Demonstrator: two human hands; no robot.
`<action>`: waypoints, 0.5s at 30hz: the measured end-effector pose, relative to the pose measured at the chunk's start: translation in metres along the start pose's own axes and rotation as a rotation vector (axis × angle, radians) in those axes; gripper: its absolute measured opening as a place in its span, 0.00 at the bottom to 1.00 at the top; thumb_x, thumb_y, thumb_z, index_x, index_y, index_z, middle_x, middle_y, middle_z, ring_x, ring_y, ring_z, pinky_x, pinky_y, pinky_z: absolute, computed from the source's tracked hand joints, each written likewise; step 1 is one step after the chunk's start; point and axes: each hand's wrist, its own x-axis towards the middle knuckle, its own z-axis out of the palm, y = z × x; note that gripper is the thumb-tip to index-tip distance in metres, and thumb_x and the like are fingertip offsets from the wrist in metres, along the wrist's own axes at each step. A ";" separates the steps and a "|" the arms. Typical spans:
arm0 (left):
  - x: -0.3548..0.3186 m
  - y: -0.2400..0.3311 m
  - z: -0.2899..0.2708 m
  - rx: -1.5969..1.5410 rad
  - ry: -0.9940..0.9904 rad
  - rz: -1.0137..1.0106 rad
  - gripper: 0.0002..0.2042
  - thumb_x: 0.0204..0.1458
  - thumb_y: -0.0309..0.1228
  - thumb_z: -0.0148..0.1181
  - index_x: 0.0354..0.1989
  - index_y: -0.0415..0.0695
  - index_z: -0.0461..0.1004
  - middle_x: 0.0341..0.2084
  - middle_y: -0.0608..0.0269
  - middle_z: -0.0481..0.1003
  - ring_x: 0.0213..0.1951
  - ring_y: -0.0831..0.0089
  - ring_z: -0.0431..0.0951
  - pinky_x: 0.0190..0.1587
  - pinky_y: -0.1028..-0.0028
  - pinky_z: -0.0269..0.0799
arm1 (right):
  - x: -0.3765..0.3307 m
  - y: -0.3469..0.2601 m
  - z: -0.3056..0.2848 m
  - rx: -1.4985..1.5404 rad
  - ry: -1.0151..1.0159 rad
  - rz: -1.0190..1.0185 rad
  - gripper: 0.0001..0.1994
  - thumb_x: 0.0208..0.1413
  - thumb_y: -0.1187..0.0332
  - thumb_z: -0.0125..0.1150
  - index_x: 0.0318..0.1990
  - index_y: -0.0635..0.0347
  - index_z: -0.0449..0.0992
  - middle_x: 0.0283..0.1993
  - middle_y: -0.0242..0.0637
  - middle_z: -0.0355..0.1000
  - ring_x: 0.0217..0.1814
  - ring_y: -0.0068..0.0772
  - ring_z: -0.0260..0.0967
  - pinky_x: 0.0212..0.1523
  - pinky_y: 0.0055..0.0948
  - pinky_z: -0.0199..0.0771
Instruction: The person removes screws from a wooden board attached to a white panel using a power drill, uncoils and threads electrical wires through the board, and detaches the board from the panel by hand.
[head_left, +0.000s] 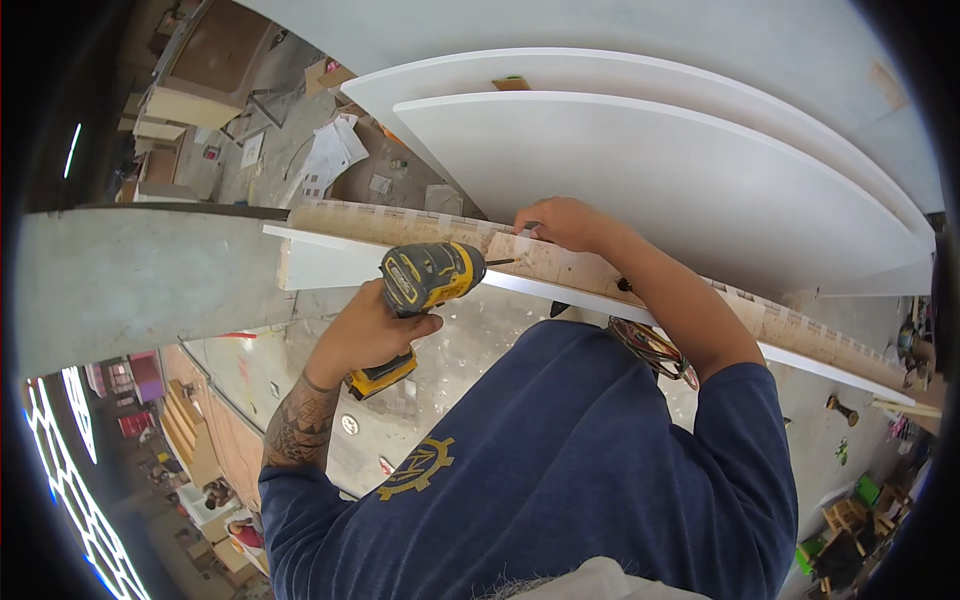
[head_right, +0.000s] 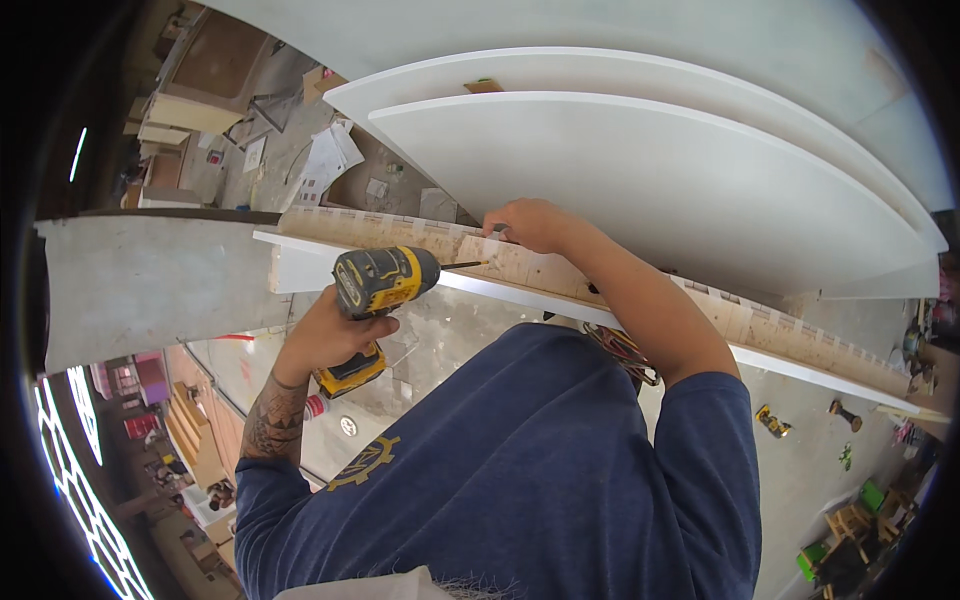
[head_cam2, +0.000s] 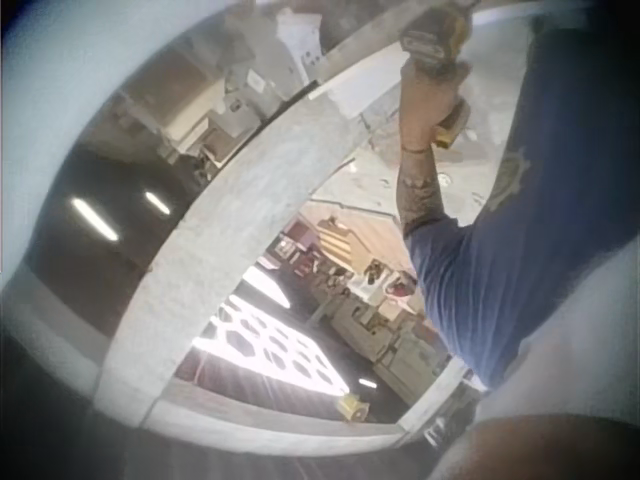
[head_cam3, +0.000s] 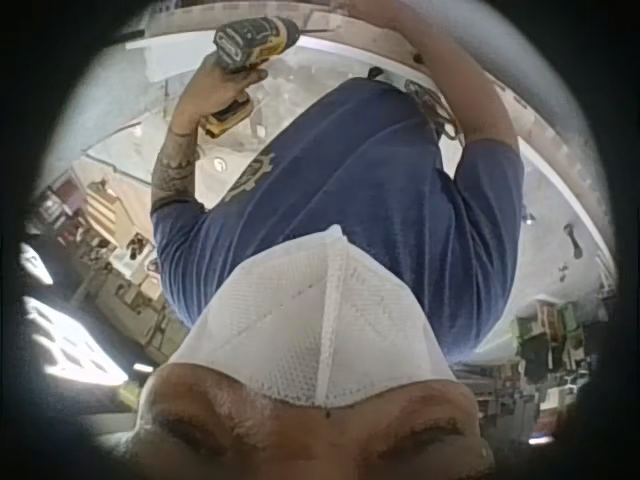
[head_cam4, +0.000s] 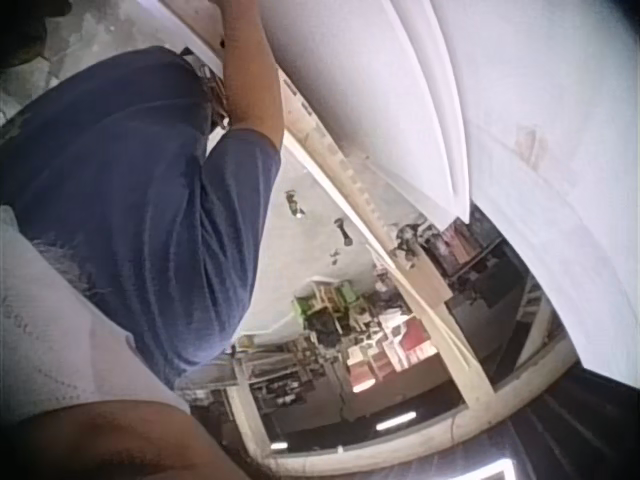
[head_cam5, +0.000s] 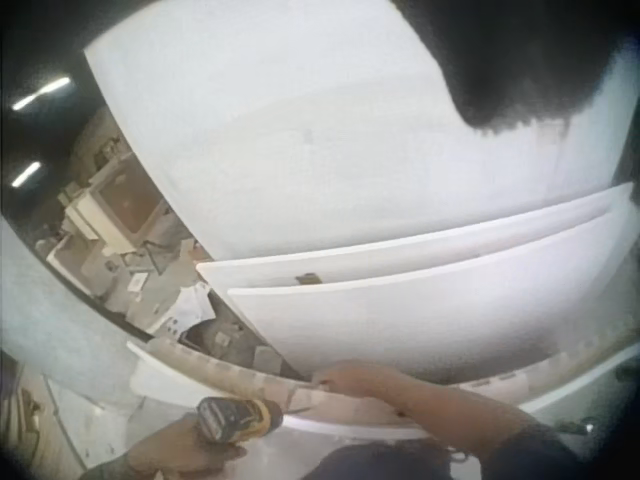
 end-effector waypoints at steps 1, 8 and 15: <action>0.004 -0.001 0.002 0.043 -0.011 -0.020 0.20 0.55 0.33 0.72 0.54 0.38 0.81 0.33 0.51 0.84 0.31 0.65 0.84 0.39 0.64 0.81 | -0.002 0.002 0.002 0.009 0.013 0.004 0.12 0.64 0.70 0.64 0.54 0.47 0.82 0.47 0.46 0.82 0.53 0.54 0.79 0.53 0.52 0.75; 0.016 0.021 0.000 0.189 -0.060 -0.107 0.20 0.55 0.35 0.71 0.54 0.37 0.82 0.36 0.44 0.85 0.38 0.51 0.86 0.46 0.60 0.82 | -0.005 0.000 -0.001 0.041 0.025 0.014 0.12 0.64 0.71 0.65 0.53 0.47 0.83 0.47 0.44 0.83 0.52 0.51 0.79 0.52 0.51 0.76; 0.018 0.040 -0.003 0.260 -0.114 -0.102 0.20 0.55 0.35 0.72 0.54 0.37 0.81 0.38 0.44 0.85 0.41 0.50 0.86 0.48 0.59 0.81 | -0.003 0.001 0.001 0.058 0.033 0.033 0.12 0.63 0.70 0.66 0.52 0.45 0.84 0.44 0.42 0.83 0.49 0.49 0.80 0.51 0.51 0.76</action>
